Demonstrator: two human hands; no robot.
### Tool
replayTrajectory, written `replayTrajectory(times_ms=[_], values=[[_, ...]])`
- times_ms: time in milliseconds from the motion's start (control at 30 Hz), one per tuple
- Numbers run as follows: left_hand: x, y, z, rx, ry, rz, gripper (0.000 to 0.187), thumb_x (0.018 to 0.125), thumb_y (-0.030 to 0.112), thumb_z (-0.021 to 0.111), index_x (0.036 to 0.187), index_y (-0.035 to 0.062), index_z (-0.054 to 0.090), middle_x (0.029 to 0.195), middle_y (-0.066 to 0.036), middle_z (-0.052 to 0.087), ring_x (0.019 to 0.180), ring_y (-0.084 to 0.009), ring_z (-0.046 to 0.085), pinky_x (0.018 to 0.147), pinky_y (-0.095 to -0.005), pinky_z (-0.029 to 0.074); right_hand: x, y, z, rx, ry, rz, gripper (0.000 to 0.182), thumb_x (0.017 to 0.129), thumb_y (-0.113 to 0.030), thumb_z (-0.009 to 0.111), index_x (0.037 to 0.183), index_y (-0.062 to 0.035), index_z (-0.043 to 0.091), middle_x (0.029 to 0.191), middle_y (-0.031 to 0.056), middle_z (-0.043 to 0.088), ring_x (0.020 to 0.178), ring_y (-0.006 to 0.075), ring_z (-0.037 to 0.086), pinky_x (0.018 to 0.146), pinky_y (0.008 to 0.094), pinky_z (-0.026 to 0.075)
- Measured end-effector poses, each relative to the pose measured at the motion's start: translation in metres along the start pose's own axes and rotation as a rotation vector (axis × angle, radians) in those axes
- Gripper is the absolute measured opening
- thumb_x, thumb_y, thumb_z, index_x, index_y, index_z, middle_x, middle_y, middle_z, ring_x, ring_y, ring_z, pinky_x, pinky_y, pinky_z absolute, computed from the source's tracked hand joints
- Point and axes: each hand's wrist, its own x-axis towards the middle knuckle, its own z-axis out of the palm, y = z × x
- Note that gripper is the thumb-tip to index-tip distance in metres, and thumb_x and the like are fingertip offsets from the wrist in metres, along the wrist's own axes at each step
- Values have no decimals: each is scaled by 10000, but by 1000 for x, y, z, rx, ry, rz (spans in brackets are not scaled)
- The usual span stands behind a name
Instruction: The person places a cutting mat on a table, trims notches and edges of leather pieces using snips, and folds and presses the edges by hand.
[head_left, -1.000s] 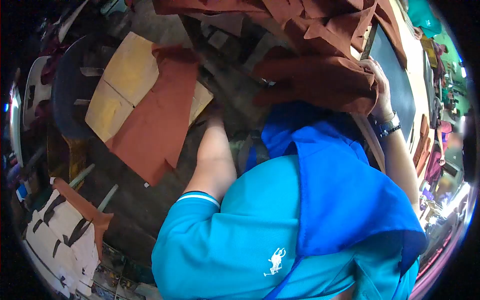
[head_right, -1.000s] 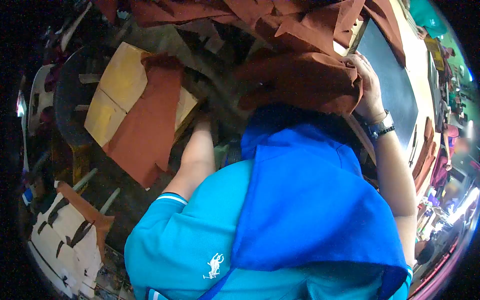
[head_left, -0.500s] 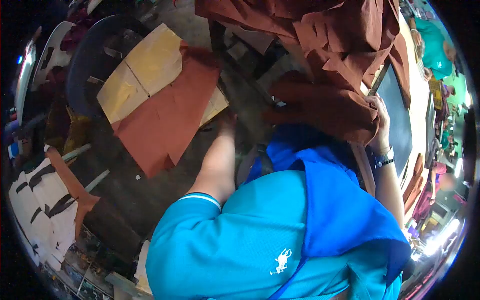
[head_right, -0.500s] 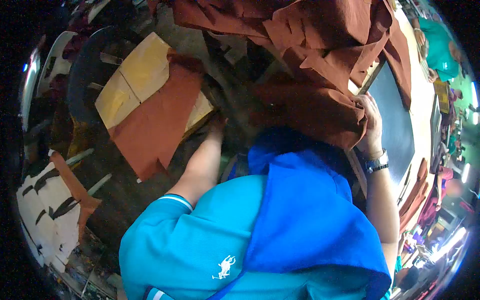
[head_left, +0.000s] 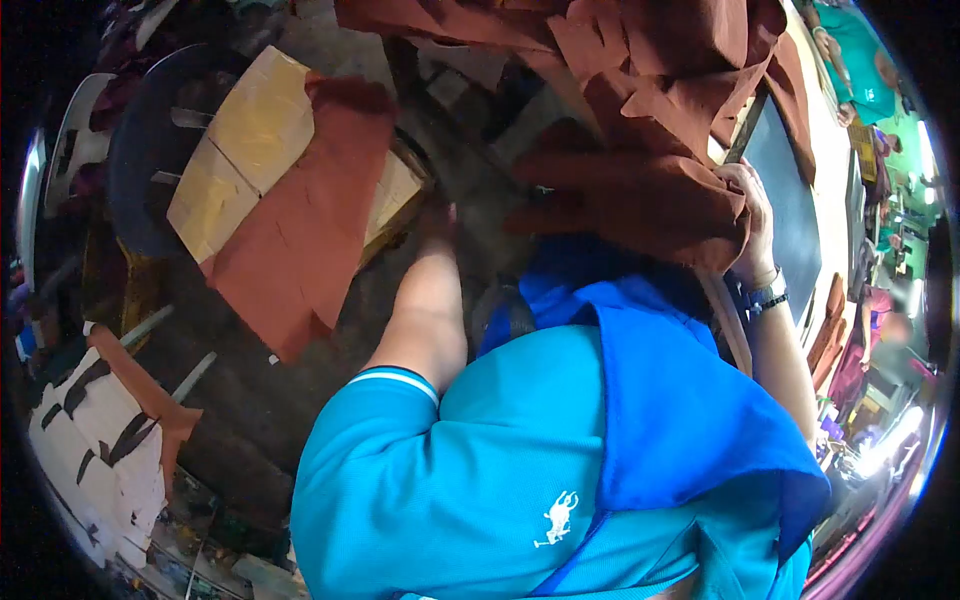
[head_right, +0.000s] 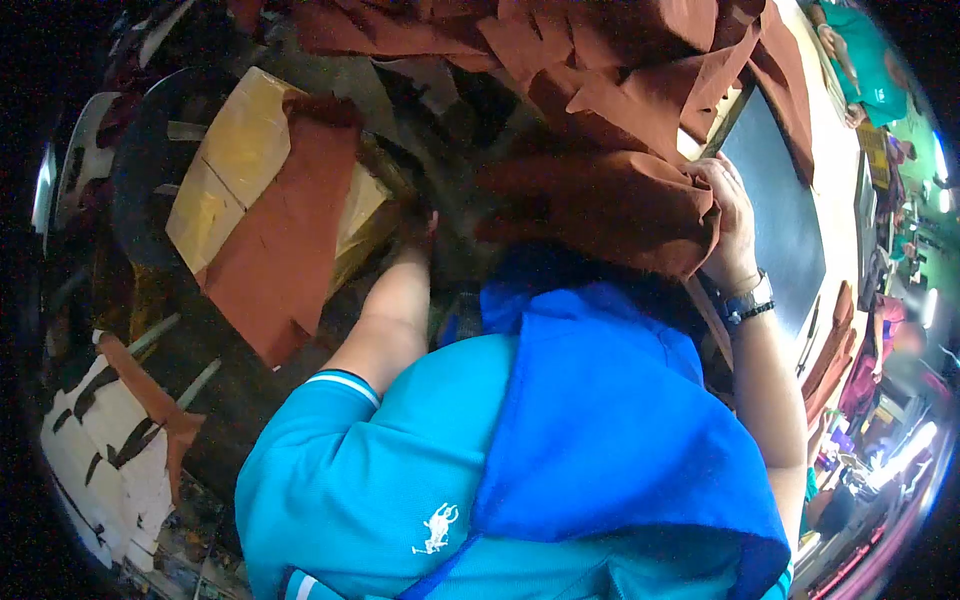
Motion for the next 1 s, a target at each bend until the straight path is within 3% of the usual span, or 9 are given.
replayTrajectory(times_ms=[700, 833, 1000], values=[[-3, -3, 8, 56, -30, -9, 957, 827, 837, 254, 1478, 142, 350, 1490, -38, 405, 1232, -218, 467, 957, -430, 411, 2, -4, -4, -9, -31, -34, 303, 792, -158, 534, 1054, -22, 605, 1002, 134, 620, 1071, 318, 595, 1117, 465, 335], [-14, -5, 15, 57, -33, 64, 974, 821, 852, 254, 1476, 138, 353, 1488, -40, 408, 1226, -217, 471, 949, -425, 421, 2, -1, -3, 3, -26, -43, 310, 821, -205, 519, 1058, -21, 599, 1011, 140, 616, 1075, 329, 588, 1118, 467, 328], [-53, -17, 27, 72, -67, 291, 995, 813, 870, 253, 1473, 133, 356, 1485, -42, 412, 1218, -216, 476, 939, -419, 434, 1, 3, -2, 24, -12, -67, 331, 850, -279, 524, 1051, -26, 596, 1025, 144, 614, 1081, 337, 580, 1113, 465, 330]])
